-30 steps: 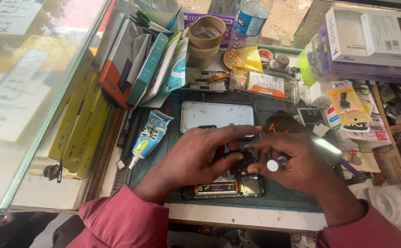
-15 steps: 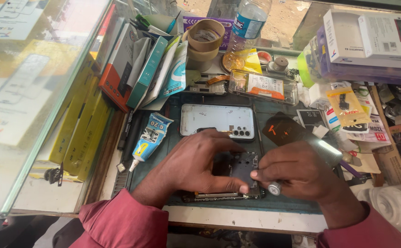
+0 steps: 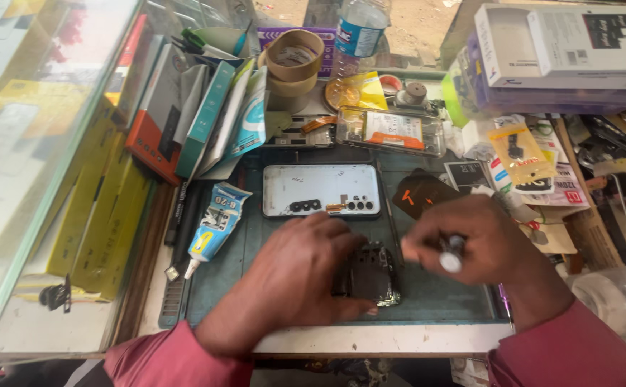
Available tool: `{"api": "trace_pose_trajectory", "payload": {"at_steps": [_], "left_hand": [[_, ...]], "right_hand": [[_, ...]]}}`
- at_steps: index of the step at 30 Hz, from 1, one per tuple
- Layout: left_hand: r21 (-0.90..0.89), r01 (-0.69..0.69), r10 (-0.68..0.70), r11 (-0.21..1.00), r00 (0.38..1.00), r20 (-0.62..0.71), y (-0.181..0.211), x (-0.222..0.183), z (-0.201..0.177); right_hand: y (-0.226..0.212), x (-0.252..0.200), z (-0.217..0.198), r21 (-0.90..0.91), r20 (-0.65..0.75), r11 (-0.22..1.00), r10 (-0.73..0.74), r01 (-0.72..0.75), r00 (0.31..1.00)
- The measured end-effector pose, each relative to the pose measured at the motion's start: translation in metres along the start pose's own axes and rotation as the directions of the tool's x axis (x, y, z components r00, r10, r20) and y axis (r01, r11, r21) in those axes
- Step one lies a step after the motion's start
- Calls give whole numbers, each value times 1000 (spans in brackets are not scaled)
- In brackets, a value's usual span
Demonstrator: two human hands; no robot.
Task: The person uses a screwdriver to remove screws from the internal metal shielding of a disassembled smartphone. They carefully unscrew multiple fasteners and lift the metal plate to expose the underlying components on the motherboard.
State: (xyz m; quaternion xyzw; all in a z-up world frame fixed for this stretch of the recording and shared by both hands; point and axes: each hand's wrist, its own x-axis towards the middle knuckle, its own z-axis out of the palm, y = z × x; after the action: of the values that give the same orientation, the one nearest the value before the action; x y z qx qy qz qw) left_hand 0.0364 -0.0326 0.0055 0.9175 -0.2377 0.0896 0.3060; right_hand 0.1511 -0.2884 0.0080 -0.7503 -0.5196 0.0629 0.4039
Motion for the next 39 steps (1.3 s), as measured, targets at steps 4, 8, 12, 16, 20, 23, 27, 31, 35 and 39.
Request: {"api": "trace_pose_trajectory", "payload": {"at_steps": [4,8,12,16,20,23,27,31,35,39], "left_hand": [[72,18,-22,997,998,58,10,0,9],[83,21,-26,996,998,60,13,1,11],[97,38,-46,995,996,80,15,3,13],[85,47,-53,995,996,72,15,4,14],[44,21,-22,999,999,26,11,0,13],[24,27,-27,999,999,20,7,-1,13],[32,33,-34,999,999,32,6,-2,14],[32,35,-36,999,998,60,7,0,12],[54,27,-32,998,996,89,10,1,10],[73,32,-39,997,995,95,13,1,9]], "right_hand": [[2,3,9,-149,-94,979,124,-137,988],[-4,9,12,-166,-71,983,62,-73,996],[-9,13,10,-191,-28,972,131,-134,991],[-11,14,5,-175,95,969,191,-173,977],[-7,14,7,-66,220,988,152,-140,964],[-4,14,7,-77,289,984,177,-161,941],[-4,15,8,-124,367,970,240,-209,898],[-8,16,12,-140,398,971,235,-195,887],[-12,16,11,-137,444,965,261,-223,857],[-15,17,14,-150,468,967,253,-207,847]]}}
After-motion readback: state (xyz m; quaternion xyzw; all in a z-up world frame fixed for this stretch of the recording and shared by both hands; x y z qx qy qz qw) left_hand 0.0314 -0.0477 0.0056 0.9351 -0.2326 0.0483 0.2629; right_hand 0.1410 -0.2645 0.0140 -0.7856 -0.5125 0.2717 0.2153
